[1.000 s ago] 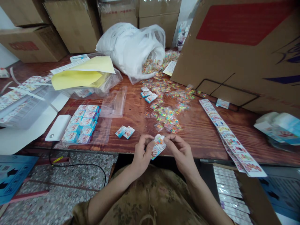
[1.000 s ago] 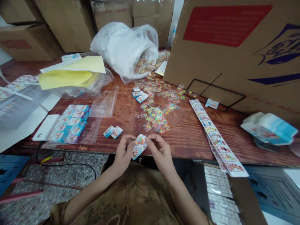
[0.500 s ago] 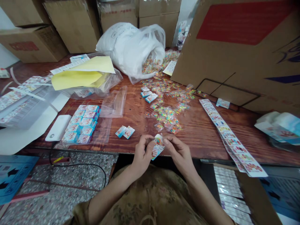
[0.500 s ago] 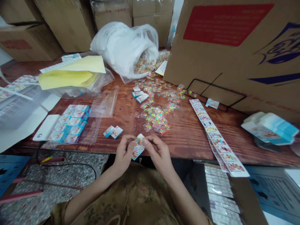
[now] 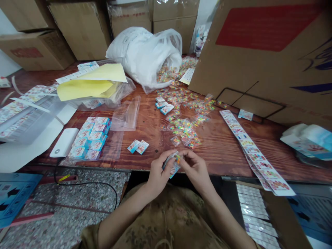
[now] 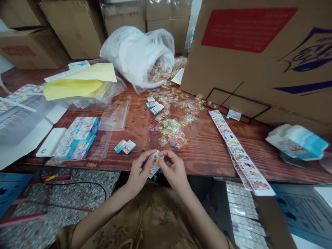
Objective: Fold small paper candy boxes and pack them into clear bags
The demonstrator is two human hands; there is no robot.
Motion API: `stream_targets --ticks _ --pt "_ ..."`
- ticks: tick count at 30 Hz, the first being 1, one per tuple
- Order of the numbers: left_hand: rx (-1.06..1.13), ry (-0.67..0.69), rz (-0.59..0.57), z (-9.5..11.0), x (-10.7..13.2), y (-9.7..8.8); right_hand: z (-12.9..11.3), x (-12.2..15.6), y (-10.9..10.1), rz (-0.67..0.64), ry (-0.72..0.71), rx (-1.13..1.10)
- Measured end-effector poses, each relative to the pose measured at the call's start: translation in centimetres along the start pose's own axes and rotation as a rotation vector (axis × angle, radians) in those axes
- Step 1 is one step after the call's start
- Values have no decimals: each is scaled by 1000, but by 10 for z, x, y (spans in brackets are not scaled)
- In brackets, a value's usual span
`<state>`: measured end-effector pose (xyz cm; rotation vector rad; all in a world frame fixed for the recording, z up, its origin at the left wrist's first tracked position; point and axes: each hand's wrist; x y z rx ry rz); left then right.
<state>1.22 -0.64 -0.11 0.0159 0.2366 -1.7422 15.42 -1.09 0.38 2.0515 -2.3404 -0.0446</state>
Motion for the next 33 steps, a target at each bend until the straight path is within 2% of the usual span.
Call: stream_targets --ticks 5,12,21,33 --pt "10 -7 42 4 -3 -1 5 -3 -1 -83 11 -16" --pt "10 -1 84 6 -4 2 6 -2 1 -56 -6 -19" --pt "50 -113 159 -5 -6 6 16 -9 4 -53 65 -135" --pt "-21 -130 116 -17 -9 -9 30 -22 -2 163 51 -234"
Point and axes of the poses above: each hand's wrist, its own x-axis away from the middle knuckle, its own y-axis out of the palm, z = x × y, and after that the axes turned 1 degree about z, right-handed
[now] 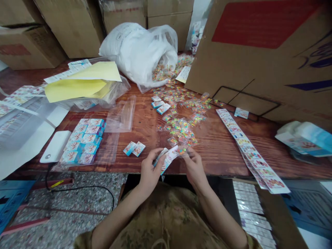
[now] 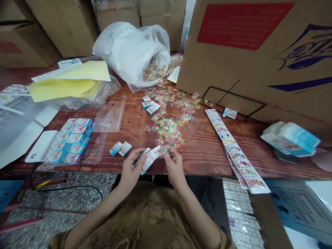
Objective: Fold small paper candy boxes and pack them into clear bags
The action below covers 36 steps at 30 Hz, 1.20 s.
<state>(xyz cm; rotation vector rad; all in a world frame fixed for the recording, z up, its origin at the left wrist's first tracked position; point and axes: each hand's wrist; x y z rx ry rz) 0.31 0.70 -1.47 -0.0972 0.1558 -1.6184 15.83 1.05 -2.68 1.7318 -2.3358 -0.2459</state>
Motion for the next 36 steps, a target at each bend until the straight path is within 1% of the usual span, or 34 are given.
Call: stream_targets --ticks 3,6,10,16,22,26,31,36 --pt "-18 -2 21 -4 -4 -8 3 -4 -3 78 9 -19" --pt "3 -35 36 -8 -9 -16 5 -7 -5 136 48 -54" --pt "74 -62 31 -7 -14 -24 7 -10 -5 129 70 -51" --pt "172 -83 -24 -7 -18 -31 6 -11 -2 126 60 -51" --pt "157 -31 -58 -18 -19 -32 4 -11 -3 104 77 -64" --pt "129 -9 -68 -23 -18 -30 10 -13 -6 115 45 -57" --pt "127 47 -98 -23 -20 -30 18 -15 -10 121 22 -23" --pt "177 85 -148 -20 -21 -31 18 -15 -10 116 12 1"
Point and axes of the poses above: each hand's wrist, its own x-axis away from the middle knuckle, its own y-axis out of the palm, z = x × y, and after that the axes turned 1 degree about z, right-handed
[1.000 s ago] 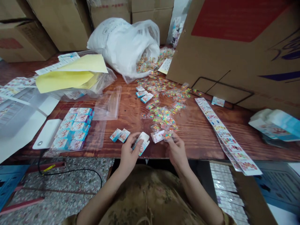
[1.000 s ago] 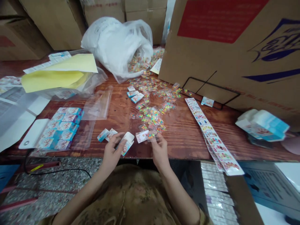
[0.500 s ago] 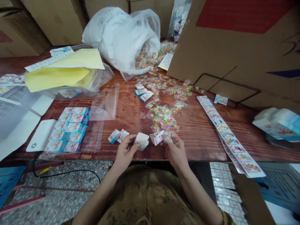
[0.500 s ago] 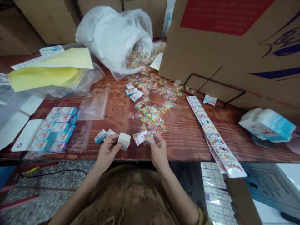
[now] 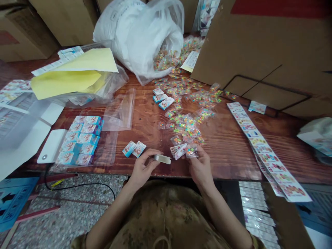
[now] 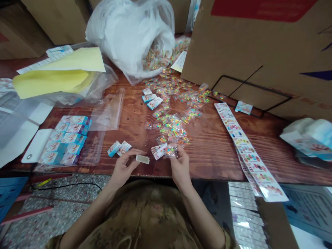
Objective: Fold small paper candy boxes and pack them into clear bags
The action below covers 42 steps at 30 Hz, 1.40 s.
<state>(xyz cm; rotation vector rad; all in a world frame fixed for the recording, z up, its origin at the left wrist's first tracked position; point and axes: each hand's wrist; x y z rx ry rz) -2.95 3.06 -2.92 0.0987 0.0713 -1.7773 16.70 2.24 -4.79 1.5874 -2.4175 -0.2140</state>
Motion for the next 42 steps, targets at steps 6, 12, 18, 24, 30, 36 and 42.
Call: stream_targets --ticks 6,12,18,24,30,36,42 --pt "53 -7 -31 1 2 1 -2 0 2 -3 2 -3" --pt "354 -265 125 -4 4 3 -2 3 3 -31 -10 -1" --pt "765 -416 85 13 -1 14 -1 7 7 -78 -5 -20" --pt "574 -341 100 17 -1 22 -1 8 8 -95 0 10" --pt "258 -344 166 18 0 37 -7 12 15 -144 10 50" --pt "116 -311 198 31 -10 53 -14 16 17 -155 -28 82" --pt "56 -339 207 35 -14 59 -16 15 17 -126 -51 100"
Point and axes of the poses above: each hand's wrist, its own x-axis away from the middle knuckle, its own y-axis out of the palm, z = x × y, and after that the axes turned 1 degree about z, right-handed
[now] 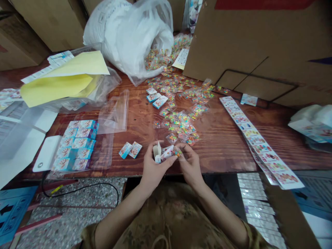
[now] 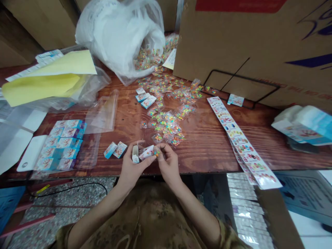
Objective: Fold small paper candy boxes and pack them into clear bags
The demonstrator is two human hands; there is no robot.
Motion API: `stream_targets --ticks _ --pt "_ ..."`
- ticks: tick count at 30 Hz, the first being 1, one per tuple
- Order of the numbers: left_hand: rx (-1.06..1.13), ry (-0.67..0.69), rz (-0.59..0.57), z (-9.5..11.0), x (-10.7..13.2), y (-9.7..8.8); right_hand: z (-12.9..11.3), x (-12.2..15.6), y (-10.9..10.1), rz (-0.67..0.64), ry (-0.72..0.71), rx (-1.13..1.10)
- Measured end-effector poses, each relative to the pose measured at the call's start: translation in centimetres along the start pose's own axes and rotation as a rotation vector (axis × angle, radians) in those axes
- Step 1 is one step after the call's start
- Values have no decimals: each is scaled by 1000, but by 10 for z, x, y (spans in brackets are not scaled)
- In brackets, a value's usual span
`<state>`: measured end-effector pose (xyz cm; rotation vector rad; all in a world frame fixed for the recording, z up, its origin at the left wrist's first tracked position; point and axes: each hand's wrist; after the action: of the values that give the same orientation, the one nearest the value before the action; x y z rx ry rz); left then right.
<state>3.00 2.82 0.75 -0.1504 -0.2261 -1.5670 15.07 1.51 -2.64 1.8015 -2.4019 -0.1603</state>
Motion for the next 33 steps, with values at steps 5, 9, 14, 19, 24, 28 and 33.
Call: stream_targets --ticks 5,9,14,19,24,28,33 --pt "1 -3 20 -2 -1 1 -2 0 3 0 26 -28" --pt "-55 11 49 -3 -1 1 0 2 5 -23 83 -115" --pt "-152 19 58 -2 -1 3 9 4 5 -23 148 -236" --pt "-179 14 54 -3 -1 5 12 4 2 10 118 -199" --pt "-76 -12 17 -5 0 6 11 4 1 20 127 -193" --pt "-25 -18 7 -3 0 5 15 5 2 2 178 -260" --pt "6 -9 38 5 3 4 16 5 2 -3 195 -259"
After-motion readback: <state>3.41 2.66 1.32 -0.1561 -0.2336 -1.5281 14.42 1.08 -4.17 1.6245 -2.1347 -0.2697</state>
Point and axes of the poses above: each hand's wrist, its own x-axis away from the middle knuckle, its own y-axis out of the palm, z = x × y, and after that the axes turned 1 degree about z, right-handed
